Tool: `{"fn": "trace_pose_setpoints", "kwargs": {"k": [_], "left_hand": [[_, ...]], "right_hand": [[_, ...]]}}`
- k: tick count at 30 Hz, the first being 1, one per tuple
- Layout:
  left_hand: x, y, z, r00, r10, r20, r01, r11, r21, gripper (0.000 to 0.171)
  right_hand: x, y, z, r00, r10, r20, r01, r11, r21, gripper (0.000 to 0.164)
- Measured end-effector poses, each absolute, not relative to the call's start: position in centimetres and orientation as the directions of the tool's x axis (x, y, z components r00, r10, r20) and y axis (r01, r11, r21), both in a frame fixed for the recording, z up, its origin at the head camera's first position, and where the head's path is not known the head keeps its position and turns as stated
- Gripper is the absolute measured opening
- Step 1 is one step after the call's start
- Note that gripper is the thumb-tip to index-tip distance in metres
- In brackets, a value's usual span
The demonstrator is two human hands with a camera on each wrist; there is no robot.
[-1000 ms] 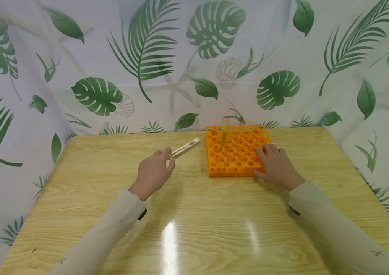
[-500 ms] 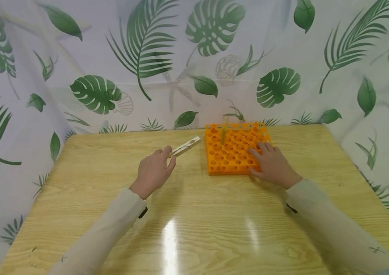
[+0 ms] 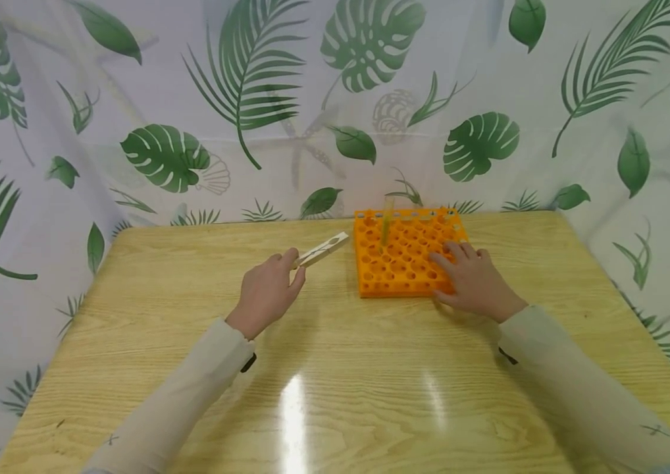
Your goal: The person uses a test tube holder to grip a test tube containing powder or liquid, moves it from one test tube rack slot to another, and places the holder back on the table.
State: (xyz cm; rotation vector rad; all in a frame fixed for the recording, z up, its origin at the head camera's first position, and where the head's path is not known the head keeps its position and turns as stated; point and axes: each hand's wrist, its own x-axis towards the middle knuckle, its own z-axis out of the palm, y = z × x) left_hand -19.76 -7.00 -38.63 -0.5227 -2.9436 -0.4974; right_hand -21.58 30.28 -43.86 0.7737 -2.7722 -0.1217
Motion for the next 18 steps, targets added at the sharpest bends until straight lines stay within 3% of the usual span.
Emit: {"fn": "trace_pose_setpoints", "kwargs": {"k": [18], "left_hand": [[-19.84, -6.90, -38.58, -0.923, 0.325, 0.208, 0.374, 0.883, 0.282, 0.024]], "right_hand": [[-21.64, 30.01, -43.60, -0.845, -0.496, 0.198, -0.476, 0.868, 0.139, 0.055]]}}
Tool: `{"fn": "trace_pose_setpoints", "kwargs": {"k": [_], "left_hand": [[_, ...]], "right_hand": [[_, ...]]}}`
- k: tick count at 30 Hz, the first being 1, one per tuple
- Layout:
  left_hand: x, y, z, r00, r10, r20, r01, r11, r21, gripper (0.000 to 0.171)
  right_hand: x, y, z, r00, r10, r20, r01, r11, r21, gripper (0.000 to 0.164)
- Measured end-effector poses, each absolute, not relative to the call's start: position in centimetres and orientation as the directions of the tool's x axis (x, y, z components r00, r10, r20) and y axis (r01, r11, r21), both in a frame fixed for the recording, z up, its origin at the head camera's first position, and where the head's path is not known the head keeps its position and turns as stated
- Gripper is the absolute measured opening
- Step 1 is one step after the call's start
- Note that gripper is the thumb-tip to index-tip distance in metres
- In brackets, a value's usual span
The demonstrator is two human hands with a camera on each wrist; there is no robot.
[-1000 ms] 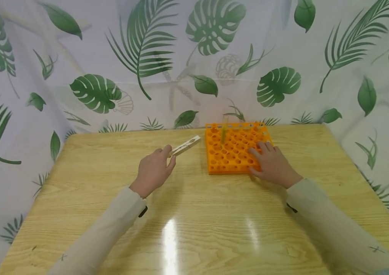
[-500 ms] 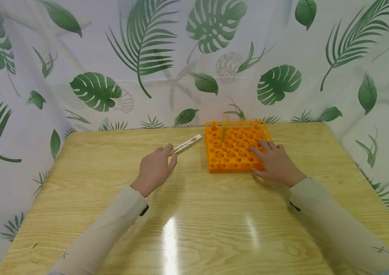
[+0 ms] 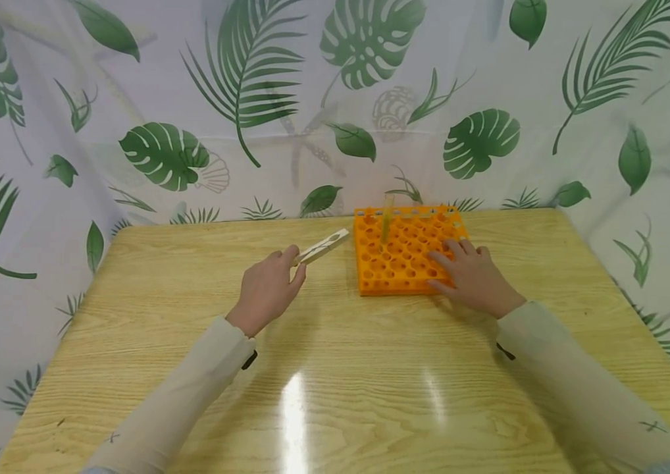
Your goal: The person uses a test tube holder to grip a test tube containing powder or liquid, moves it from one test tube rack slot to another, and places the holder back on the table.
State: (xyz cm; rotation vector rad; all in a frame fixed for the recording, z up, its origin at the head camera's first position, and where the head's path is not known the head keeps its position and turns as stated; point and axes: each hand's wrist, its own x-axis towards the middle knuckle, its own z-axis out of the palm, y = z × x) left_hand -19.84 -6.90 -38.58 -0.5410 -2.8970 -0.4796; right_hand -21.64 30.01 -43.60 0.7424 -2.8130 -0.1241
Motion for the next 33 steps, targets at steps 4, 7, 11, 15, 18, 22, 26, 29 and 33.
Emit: {"fn": "trace_pose_setpoints", "kwargs": {"k": [4, 7, 11, 15, 18, 22, 26, 29, 33], "left_hand": [[-19.79, -6.89, -38.43, -0.925, 0.322, 0.202, 0.370, 0.885, 0.282, 0.024], [-19.74, -6.84, -38.33, -0.927, 0.321, 0.194, 0.366, 0.886, 0.283, 0.025], [-19.71, -6.76, -38.31, -0.930, 0.317, 0.186, 0.360, 0.887, 0.289, 0.024], [-19.73, -6.71, -38.46, -0.932, 0.316, 0.179, 0.357, 0.886, 0.295, 0.024], [-19.76, -6.69, -38.59, -0.931, 0.319, 0.179, 0.361, 0.883, 0.300, 0.025], [-19.76, -6.72, -38.63, -0.929, 0.321, 0.185, 0.364, 0.882, 0.298, 0.024], [-19.78, -6.79, -38.59, -0.931, 0.320, 0.177, 0.360, 0.888, 0.286, 0.023], [-19.84, -6.88, -38.60, -0.932, 0.320, 0.171, 0.358, 0.888, 0.287, 0.022], [-19.87, -6.95, -38.48, -0.931, 0.321, 0.175, 0.360, 0.886, 0.294, 0.023]], "right_hand": [[-21.72, 29.92, -43.54, -0.847, -0.492, 0.200, -0.473, 0.871, 0.134, 0.054], [-21.79, 29.82, -43.54, -0.852, -0.485, 0.198, -0.468, 0.874, 0.129, 0.053], [-21.77, 29.66, -43.55, -0.853, -0.481, 0.202, -0.466, 0.876, 0.120, 0.051], [-21.66, 29.57, -43.54, -0.850, -0.480, 0.216, -0.467, 0.877, 0.110, 0.050], [-21.68, 29.62, -43.63, -0.851, -0.478, 0.219, -0.463, 0.878, 0.120, 0.052], [-21.77, 29.65, -43.63, -0.852, -0.479, 0.211, -0.460, 0.878, 0.133, 0.053], [-21.72, 29.57, -43.51, -0.854, -0.479, 0.203, -0.461, 0.878, 0.132, 0.053], [-21.67, 29.54, -43.47, -0.853, -0.481, 0.203, -0.463, 0.876, 0.132, 0.053], [-21.70, 29.62, -43.56, -0.853, -0.481, 0.202, -0.462, 0.877, 0.134, 0.053]]}}
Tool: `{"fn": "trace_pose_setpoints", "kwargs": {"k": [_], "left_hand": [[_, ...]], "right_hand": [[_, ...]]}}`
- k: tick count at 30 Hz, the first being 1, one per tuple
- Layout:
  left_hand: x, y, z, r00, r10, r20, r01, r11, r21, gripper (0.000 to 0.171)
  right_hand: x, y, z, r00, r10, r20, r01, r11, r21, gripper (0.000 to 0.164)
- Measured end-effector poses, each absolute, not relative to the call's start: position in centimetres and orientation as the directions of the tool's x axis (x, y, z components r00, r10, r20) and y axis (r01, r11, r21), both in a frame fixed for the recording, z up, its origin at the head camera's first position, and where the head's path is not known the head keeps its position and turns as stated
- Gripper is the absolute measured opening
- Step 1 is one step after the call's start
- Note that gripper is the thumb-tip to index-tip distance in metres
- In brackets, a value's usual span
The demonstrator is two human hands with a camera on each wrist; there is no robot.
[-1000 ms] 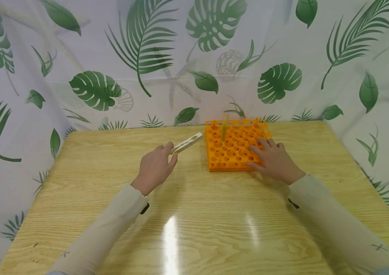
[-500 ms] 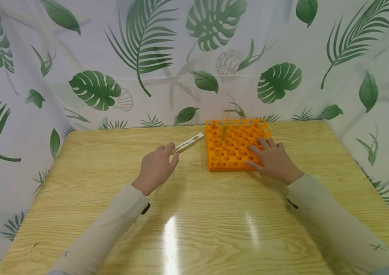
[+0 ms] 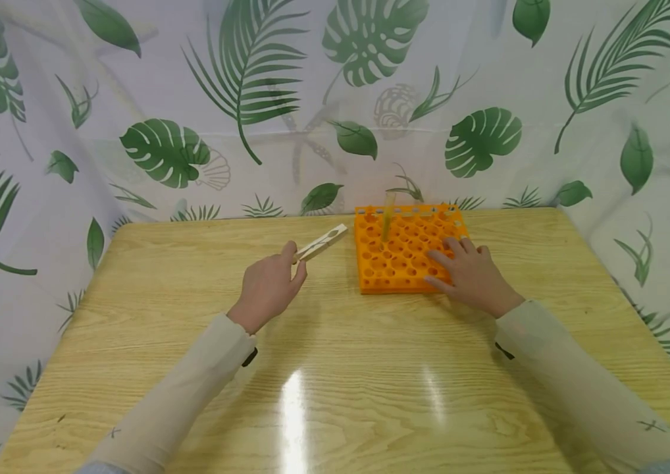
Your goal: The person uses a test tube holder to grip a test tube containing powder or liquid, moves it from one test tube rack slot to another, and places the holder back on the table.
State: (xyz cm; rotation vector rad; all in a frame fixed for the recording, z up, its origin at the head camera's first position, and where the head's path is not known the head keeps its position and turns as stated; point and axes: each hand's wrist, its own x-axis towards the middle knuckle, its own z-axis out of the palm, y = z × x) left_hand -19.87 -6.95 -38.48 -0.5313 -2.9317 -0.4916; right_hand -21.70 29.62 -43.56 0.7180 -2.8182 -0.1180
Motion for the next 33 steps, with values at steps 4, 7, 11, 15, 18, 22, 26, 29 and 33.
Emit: {"fn": "trace_pose_setpoints", "kwargs": {"k": [4, 7, 11, 15, 18, 22, 26, 29, 33], "left_hand": [[-19.9, -7.0, -38.2, -0.929, 0.325, 0.177, 0.365, 0.883, 0.296, 0.027], [-20.0, -7.0, -38.1, -0.926, 0.332, 0.181, 0.372, 0.883, 0.285, 0.030], [-20.1, -7.0, -37.8, -0.921, 0.342, 0.185, 0.381, 0.887, 0.261, 0.033], [-20.2, -7.0, -37.5, -0.918, 0.349, 0.187, 0.387, 0.889, 0.243, 0.032], [-20.3, -7.1, -37.2, -0.916, 0.352, 0.192, 0.392, 0.888, 0.241, 0.030], [-20.5, -7.2, -36.8, -0.914, 0.360, 0.187, 0.400, 0.878, 0.263, 0.029], [-20.5, -7.2, -36.2, -0.909, 0.374, 0.181, 0.412, 0.871, 0.267, 0.031], [-20.6, -7.2, -35.7, -0.907, 0.383, 0.173, 0.417, 0.872, 0.256, 0.034], [-20.8, -7.2, -34.9, -0.910, 0.390, 0.142, 0.415, 0.872, 0.260, 0.037]], "right_hand": [[-21.7, 29.6, -43.5, -0.858, -0.475, 0.196, -0.458, 0.880, 0.129, 0.052], [-21.7, 29.5, -43.3, -0.859, -0.473, 0.194, -0.457, 0.881, 0.125, 0.052], [-21.6, 29.5, -43.1, -0.861, -0.472, 0.187, -0.456, 0.881, 0.123, 0.052], [-21.6, 29.5, -43.2, -0.869, -0.464, 0.174, -0.450, 0.886, 0.113, 0.053], [-21.6, 29.5, -43.3, -0.872, -0.460, 0.169, -0.447, 0.888, 0.108, 0.053], [-21.6, 29.6, -43.4, -0.869, -0.463, 0.172, -0.451, 0.886, 0.107, 0.053], [-21.6, 29.7, -43.5, -0.865, -0.468, 0.179, -0.455, 0.884, 0.111, 0.052], [-21.6, 29.6, -43.5, -0.864, -0.469, 0.183, -0.455, 0.883, 0.116, 0.053], [-21.6, 29.6, -43.5, -0.863, -0.470, 0.186, -0.456, 0.882, 0.119, 0.052]]}}
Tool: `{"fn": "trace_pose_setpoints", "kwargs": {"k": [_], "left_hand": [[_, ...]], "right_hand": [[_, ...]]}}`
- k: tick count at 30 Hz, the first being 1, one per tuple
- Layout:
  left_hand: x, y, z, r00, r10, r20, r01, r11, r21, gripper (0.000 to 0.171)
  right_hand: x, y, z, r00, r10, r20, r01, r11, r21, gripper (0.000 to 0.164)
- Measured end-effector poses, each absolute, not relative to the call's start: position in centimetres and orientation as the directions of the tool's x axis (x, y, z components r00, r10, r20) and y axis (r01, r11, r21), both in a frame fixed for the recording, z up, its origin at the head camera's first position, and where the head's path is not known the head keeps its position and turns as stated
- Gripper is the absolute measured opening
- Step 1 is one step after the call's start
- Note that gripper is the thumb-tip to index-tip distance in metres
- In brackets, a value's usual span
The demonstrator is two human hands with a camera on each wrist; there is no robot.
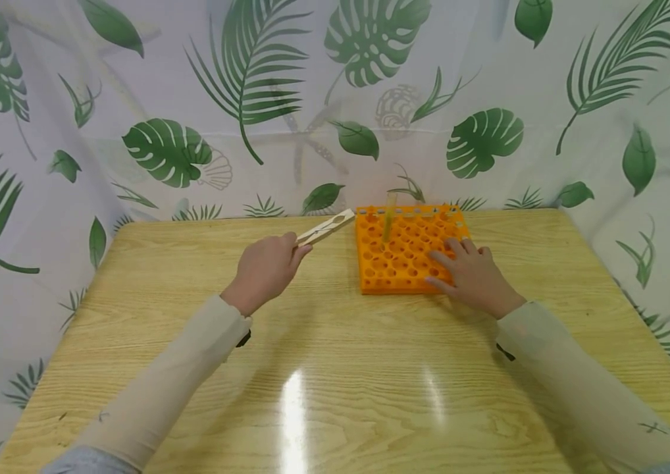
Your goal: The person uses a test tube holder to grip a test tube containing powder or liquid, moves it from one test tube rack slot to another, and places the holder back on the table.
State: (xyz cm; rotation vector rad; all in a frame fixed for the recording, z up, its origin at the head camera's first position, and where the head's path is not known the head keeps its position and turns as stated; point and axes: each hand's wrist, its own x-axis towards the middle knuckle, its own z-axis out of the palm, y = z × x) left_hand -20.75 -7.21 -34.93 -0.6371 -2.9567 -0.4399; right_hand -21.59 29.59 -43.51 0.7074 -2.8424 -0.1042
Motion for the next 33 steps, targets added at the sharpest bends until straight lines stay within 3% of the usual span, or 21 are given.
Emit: {"fn": "trace_pose_setpoints", "kwargs": {"k": [25, 33], "left_hand": [[-24.3, -4.0, -31.1, -0.892, 0.409, 0.193, 0.451, 0.834, 0.319, 0.037], [-25.6, -2.4, -30.6, -0.909, 0.390, 0.146, 0.416, 0.843, 0.342, 0.038]], "right_hand": [[-21.6, 29.5, -43.5, -0.856, -0.477, 0.200, -0.465, 0.879, 0.106, 0.051], [-21.4, 29.4, -43.3, -0.857, -0.474, 0.203, -0.463, 0.881, 0.098, 0.050]]}}
